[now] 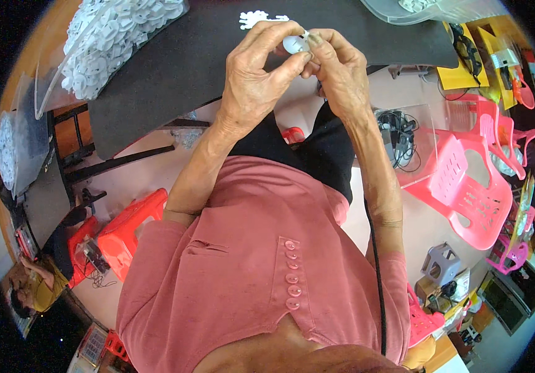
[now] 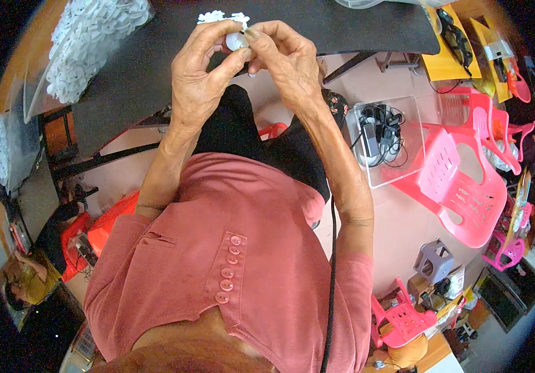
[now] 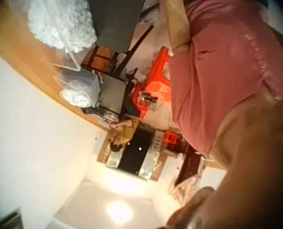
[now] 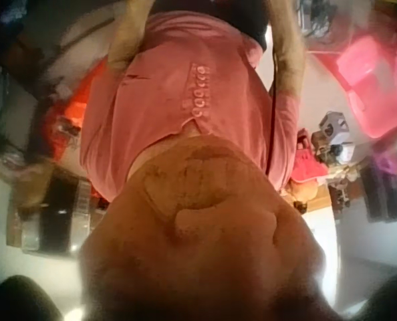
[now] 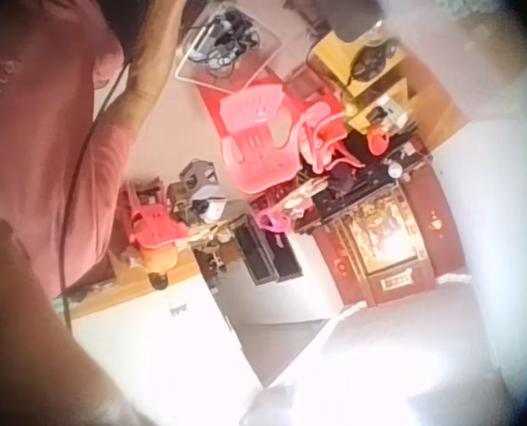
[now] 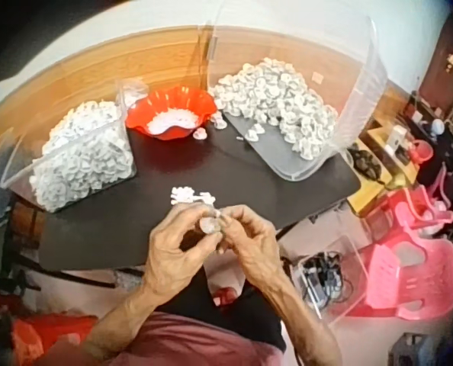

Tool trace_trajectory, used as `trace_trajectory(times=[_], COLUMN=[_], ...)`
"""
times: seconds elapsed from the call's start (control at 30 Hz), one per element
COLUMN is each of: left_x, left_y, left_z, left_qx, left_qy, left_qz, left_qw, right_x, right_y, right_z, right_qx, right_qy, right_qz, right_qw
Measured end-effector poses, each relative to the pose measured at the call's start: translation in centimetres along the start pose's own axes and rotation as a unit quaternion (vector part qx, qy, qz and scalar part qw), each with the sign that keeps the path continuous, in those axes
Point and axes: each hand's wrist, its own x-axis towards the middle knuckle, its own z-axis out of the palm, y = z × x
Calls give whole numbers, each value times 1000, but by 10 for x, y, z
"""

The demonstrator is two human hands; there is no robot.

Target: Assembling small white plastic components by hand at a workspace.

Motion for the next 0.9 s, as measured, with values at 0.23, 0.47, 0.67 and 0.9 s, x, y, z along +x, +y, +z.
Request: trace_trajectory(times=[0.23,0.47,0.67,0.9], left_x=[-6,-12,-14,-21], left_y=[3,-2,-15,-17], left_z=[3,-10,-19,-21], left_qx=[-108,-272,-463,-499], left_qy=[8,-13,-34,-54], left_qz=[-51,-204,-249,-275], left_qw=[993,941,850,820], right_x=[-2,-1,-3,-2], right_y=[2,3,-5,0], right_z=[0,3,8,6], right_qx=[-23,2,-71,-86], right_qy=[11,11,14,-18], right_qz=[2,12,3,-41], right_qw=[1000,1000,997,995])
